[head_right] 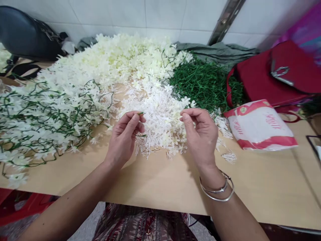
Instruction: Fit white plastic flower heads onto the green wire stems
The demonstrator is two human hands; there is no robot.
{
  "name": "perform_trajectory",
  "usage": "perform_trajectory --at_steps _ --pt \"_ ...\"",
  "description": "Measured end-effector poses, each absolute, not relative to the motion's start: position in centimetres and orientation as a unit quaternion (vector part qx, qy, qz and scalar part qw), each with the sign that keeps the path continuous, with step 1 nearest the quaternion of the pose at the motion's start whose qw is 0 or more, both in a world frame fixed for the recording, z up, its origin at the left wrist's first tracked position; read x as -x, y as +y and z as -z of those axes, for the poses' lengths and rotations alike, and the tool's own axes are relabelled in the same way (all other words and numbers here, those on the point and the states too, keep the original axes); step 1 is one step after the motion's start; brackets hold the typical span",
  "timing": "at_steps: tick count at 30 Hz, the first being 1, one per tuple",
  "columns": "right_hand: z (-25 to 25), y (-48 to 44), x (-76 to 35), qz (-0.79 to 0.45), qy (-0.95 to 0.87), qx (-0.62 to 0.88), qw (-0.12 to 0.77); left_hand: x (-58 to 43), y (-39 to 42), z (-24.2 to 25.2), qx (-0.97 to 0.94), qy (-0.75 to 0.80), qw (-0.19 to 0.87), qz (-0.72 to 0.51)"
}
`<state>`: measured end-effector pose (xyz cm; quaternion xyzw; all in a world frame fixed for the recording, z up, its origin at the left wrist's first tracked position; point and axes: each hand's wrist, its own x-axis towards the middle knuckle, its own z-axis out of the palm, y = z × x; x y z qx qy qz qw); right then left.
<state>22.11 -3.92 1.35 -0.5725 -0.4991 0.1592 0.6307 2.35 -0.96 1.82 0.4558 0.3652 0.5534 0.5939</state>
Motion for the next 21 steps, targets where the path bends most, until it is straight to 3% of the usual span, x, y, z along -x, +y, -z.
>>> perform_trajectory --at_steps 11,21 --pt "0.2 -3.7 -21.4 -0.139 -0.707 0.598 0.352 -2.6 -1.0 -2.4 -0.437 0.355 0.636 -0.528" --pt "0.1 -3.7 -21.5 -0.128 -0.672 0.592 0.425 -2.6 -1.0 -2.0 -0.411 0.339 0.67 -0.516"
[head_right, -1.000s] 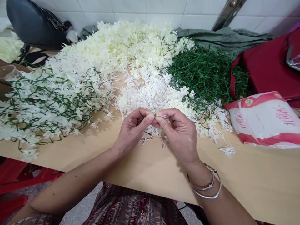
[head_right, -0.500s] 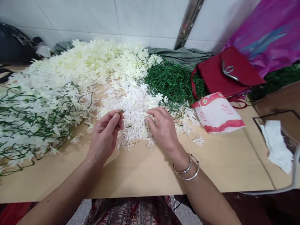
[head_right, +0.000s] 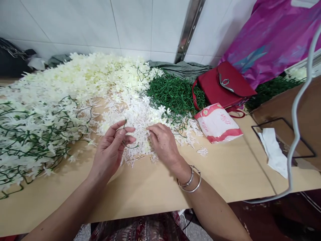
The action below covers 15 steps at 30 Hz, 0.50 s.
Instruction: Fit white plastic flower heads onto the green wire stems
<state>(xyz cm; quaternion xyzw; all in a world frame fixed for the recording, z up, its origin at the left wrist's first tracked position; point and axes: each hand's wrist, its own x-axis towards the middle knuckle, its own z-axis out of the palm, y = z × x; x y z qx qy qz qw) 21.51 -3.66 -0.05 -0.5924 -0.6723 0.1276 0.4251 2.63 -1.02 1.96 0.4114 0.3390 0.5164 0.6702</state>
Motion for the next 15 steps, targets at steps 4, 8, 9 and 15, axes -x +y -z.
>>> perform_trajectory --at_steps 4,8,9,15 --pt "0.3 -3.7 -21.6 -0.125 -0.666 0.597 0.429 -2.8 -1.4 -2.0 -0.421 0.34 0.68 -0.494" --pt "-0.2 -4.1 -21.2 -0.131 -0.657 0.583 0.46 -2.7 -1.6 -2.2 -0.455 0.349 0.66 -0.486" --pt "-0.4 -4.2 -21.1 -0.134 -0.65 0.572 0.483 -2.6 -1.6 -2.2 -0.471 0.358 0.648 -0.48" --pt "-1.1 -5.0 -20.3 -0.26 -0.586 0.541 0.545 -2.5 -2.1 -2.1 -0.636 0.392 0.515 -0.42"
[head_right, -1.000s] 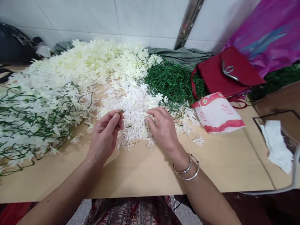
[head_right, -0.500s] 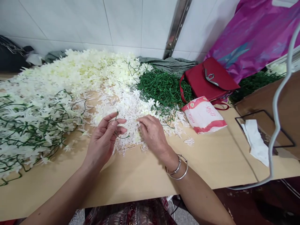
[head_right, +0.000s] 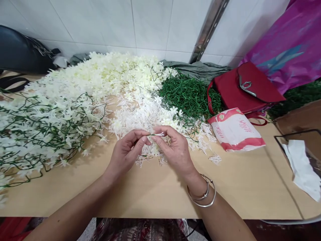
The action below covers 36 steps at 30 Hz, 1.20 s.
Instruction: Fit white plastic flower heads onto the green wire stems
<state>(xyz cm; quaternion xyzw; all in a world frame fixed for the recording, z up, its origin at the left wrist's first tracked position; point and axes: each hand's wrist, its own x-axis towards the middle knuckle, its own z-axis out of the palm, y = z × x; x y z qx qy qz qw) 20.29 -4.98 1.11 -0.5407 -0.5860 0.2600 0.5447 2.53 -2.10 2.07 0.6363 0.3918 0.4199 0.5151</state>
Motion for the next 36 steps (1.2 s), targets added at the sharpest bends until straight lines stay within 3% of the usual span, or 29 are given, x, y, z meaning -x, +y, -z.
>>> perform_trajectory --at_steps 6,15,18,21,24,27,33,36 --pt "-1.2 -5.2 -20.2 -0.294 -0.629 0.515 0.502 -2.0 -1.7 -1.7 -0.741 0.407 0.376 -0.381" --pt "-1.4 -5.2 -20.7 -0.296 -0.598 0.561 0.491 -1.9 -1.7 -2.9 -0.768 0.379 0.411 -0.312" --pt "-1.6 -4.4 -22.7 -0.285 -0.557 0.575 0.527 -1.4 -1.7 -3.5 -0.741 0.406 0.445 -0.296" --pt "-1.5 -3.0 -25.5 -0.232 -0.459 0.563 0.647 -0.5 -1.2 -3.9 -0.694 0.428 0.49 -0.309" --pt "-0.8 -2.0 -26.3 -0.21 -0.42 0.54 0.699 -0.5 -1.0 -4.0 -0.707 0.4 0.483 -0.325" --pt "0.1 -1.8 -25.4 -0.235 -0.417 0.551 0.684 -1.0 -1.5 -3.9 -0.796 0.352 0.416 -0.263" --pt "-0.1 -2.0 -25.7 -0.306 -0.405 0.534 0.677 -0.7 -1.5 -5.5 -0.931 0.307 0.157 -0.118" --pt "-0.4 -2.6 -26.5 -0.277 -0.448 0.544 0.653 -1.1 0.0 -7.3 -0.933 0.312 0.137 -0.116"
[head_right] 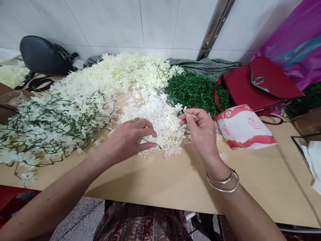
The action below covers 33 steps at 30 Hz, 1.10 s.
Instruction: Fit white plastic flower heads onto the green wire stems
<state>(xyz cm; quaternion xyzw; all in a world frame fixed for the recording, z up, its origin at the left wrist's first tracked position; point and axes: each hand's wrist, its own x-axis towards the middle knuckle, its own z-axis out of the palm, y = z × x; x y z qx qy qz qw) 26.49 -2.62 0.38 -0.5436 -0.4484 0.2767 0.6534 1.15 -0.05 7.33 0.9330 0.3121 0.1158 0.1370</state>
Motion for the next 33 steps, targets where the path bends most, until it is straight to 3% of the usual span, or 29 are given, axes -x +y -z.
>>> perform_trajectory --at_steps 7,12,20,33 --pt "0.6 -3.8 -27.6 -0.175 -0.453 0.57 0.663 -5.0 4.7 -8.6 -0.912 0.299 0.278 -0.036" --pt "1.1 -3.7 -27.8 -0.139 -0.492 0.586 0.629 -9.7 7.8 -8.1 -0.916 0.322 0.173 -0.162" --pt "1.0 -3.9 -27.6 -0.124 -0.524 0.601 0.59 -13.3 10.7 -5.0 -0.93 0.342 0.105 -0.086" --pt "1.1 -4.3 -26.9 -0.129 -0.552 0.598 0.567 -13.6 9.5 -3.7 -0.904 0.406 0.086 -0.107"
